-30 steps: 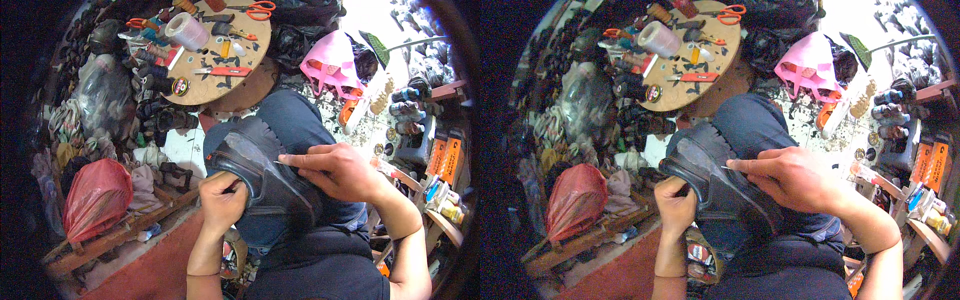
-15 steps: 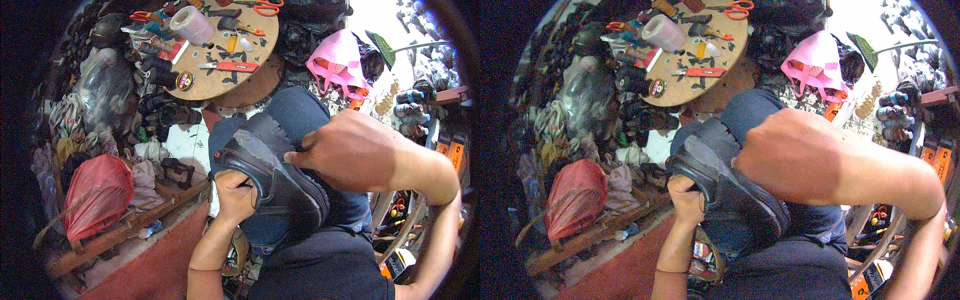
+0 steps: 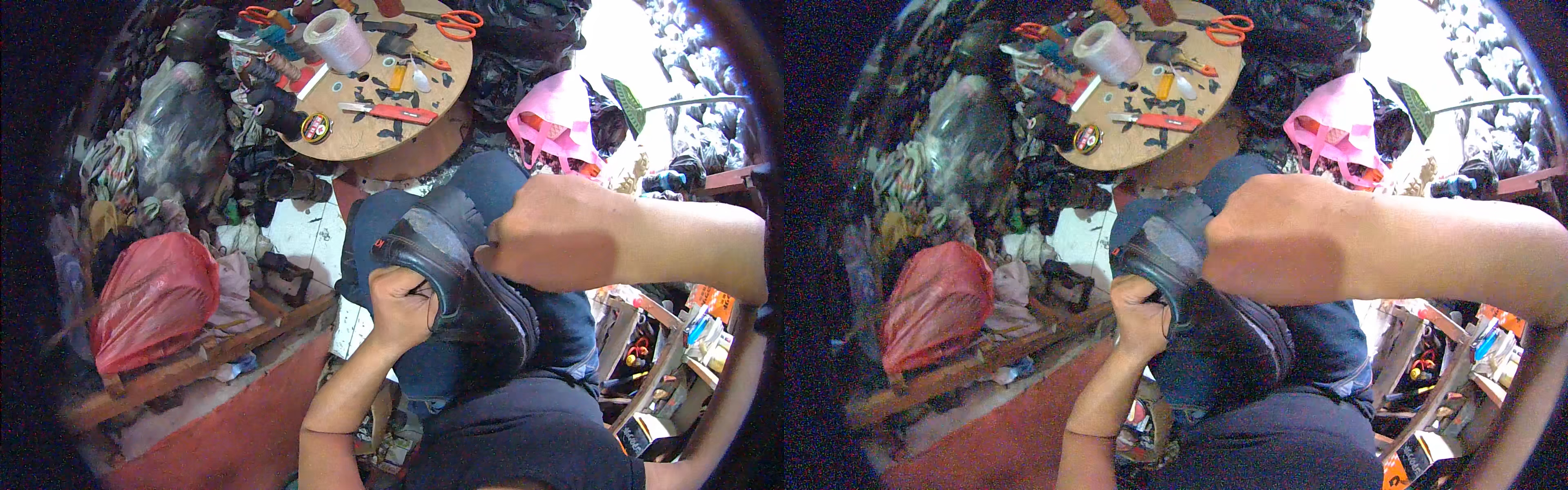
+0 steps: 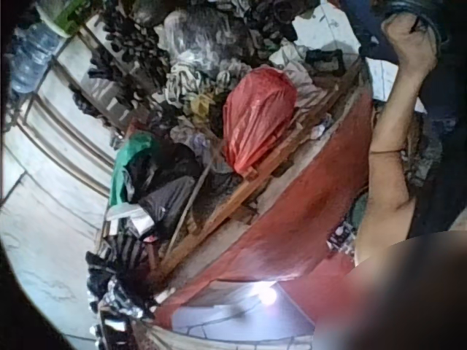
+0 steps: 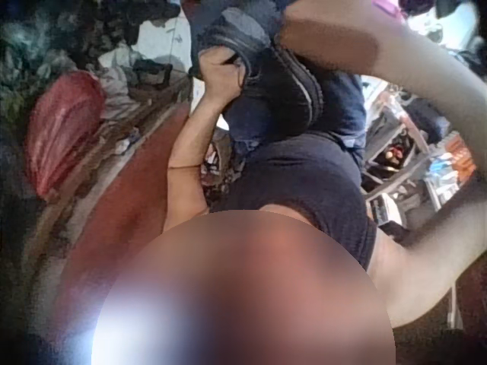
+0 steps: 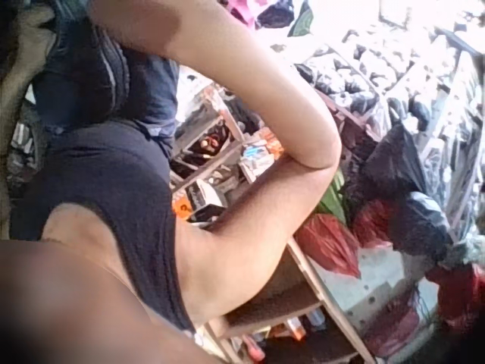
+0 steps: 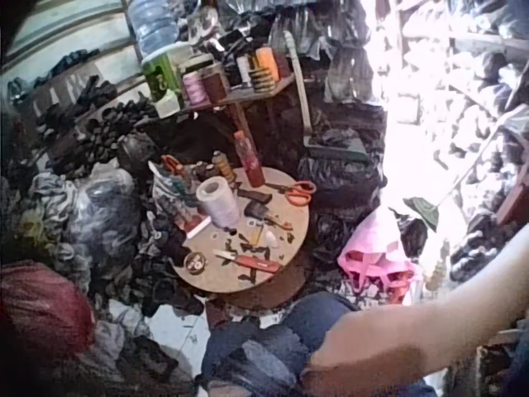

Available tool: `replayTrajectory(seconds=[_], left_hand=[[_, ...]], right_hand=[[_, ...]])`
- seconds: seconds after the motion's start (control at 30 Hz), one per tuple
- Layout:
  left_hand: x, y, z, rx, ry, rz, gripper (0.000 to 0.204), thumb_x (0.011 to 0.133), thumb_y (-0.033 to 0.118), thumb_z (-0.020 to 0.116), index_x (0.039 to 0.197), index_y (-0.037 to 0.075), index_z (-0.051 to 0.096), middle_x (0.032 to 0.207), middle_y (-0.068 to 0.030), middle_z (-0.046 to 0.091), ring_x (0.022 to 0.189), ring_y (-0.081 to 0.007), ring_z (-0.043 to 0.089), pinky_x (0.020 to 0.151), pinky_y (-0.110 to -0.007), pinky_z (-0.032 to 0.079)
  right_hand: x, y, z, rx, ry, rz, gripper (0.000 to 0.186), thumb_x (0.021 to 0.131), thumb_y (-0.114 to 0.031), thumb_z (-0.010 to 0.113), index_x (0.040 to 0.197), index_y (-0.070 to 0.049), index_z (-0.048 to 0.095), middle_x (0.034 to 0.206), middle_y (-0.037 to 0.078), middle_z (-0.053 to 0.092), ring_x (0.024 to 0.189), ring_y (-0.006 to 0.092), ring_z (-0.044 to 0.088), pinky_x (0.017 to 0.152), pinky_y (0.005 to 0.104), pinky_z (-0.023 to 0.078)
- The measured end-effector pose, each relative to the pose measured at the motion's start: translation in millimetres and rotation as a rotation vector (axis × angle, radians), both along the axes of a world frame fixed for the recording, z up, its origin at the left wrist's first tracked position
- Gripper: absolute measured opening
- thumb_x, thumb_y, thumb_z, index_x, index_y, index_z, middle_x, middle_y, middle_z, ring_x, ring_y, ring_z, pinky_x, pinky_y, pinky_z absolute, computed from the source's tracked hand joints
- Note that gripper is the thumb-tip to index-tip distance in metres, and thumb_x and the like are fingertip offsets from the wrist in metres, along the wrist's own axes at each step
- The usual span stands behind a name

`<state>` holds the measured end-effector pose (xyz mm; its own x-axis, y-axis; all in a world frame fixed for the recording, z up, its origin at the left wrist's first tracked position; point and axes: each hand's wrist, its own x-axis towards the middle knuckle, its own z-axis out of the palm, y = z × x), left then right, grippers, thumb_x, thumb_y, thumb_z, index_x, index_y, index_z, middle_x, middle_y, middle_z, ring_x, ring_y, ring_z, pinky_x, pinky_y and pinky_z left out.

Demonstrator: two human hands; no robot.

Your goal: The person stitches the sole of a black leather shoe using a needle and thread, then cuts the thread with scissors and applies glue to the sole. The shoe is held on the lap and rotated to access different areas during the repair.

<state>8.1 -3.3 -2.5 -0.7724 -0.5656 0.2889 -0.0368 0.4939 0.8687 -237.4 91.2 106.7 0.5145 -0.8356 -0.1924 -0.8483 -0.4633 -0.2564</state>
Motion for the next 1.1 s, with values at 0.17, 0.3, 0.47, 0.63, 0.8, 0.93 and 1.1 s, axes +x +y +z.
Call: replayTrajectory(seconds=[0.17, 0.3, 0.47, 0.63, 0.8, 0.93, 1.1], left_hand=[[2, -3, 8, 0.110, -0.139, -0.045, 0.002, 0.081, -0.002, 0.074, 0.083, 0.000, 0.074, 0.065, -0.0096, 0.064, 0.059, -0.0099, 0.063, 0.058, -0.027, 0.048], [7, -10, 17, 0.051, -0.298, -0.106, 0.003, 0.081, -0.002, 0.071, 0.083, -0.001, 0.072, 0.065, -0.0132, 0.064, 0.060, -0.0085, 0.062, 0.058, -0.029, 0.048], [20, -14, 27, 0.358, -0.350, -0.034, 0.007, 0.086, 0.001, 0.079, 0.091, -0.004, 0.078, 0.074, -0.0073, 0.075, 0.067, -0.0085, 0.068, 0.062, -0.025, 0.054], [22, -11, 20, 0.427, -0.219, -0.029, 0.009, 0.091, 0.001, 0.080, 0.097, -0.004, 0.078, 0.087, -0.0072, 0.078, 0.075, -0.0084, 0.069, 0.069, -0.024, 0.056], [33, -15, 15, 0.527, -0.184, -0.012, 0.010, 0.089, 0.002, 0.083, 0.094, -0.004, 0.076, 0.093, -0.0081, 0.077, 0.086, -0.0096, 0.071, 0.076, -0.025, 0.057], [35, -13, 16, 0.414, -0.143, 0.000, 0.010, 0.088, 0.003, 0.083, 0.092, -0.002, 0.076, 0.096, -0.0128, 0.078, 0.091, -0.0138, 0.073, 0.079, -0.027, 0.056], [27, -4, 21, 0.178, -0.098, 0.058, 0.011, 0.087, 0.002, 0.082, 0.084, -0.002, 0.073, 0.097, -0.0152, 0.079, 0.091, -0.0218, 0.075, 0.082, -0.033, 0.056]], right_hand=[[10, 2, -1, 0.074, 0.044, -0.089, 0.019, 0.088, -0.018, 0.066, 0.103, -0.008, 0.066, 0.080, 0.012, 0.068, 0.071, 0.0346, 0.073, 0.061, 0.0469, 0.059], [28, 22, -23, -0.112, 0.079, -0.240, 0.019, 0.091, -0.020, 0.063, 0.104, -0.007, 0.062, 0.077, 0.012, 0.071, 0.078, 0.0352, 0.075, 0.064, 0.0479, 0.059], [20, 34, -35, -0.136, 0.003, -0.385, 0.044, 0.101, -0.045, 0.057, 0.083, -0.008, 0.070, 0.073, 0.013, 0.071, 0.073, 0.0351, 0.074, 0.062, 0.0478, 0.058], [10, 29, -25, 0.008, 0.140, -0.422, 0.068, 0.098, -0.068, 0.053, 0.070, -0.010, 0.074, 0.062, 0.014, 0.067, 0.061, 0.0353, 0.070, 0.057, 0.0482, 0.055], [-5, 35, -18, 0.174, 0.157, -0.547, 0.089, 0.074, -0.091, 0.063, 0.065, -0.003, 0.072, 0.057, 0.017, 0.062, 0.060, 0.0369, 0.069, 0.059, 0.0475, 0.055], [-15, 51, -25, 0.358, -0.020, -0.629, 0.100, 0.062, -0.098, 0.065, 0.062, 0.002, 0.069, 0.057, 0.020, 0.061, 0.063, 0.0394, 0.069, 0.063, 0.0491, 0.055], [-19, 37, -40, 0.111, -0.095, -0.565, 0.096, 0.056, -0.094, 0.071, 0.068, 0.001, 0.070, 0.063, 0.020, 0.065, 0.066, 0.0393, 0.070, 0.061, 0.0488, 0.054]])
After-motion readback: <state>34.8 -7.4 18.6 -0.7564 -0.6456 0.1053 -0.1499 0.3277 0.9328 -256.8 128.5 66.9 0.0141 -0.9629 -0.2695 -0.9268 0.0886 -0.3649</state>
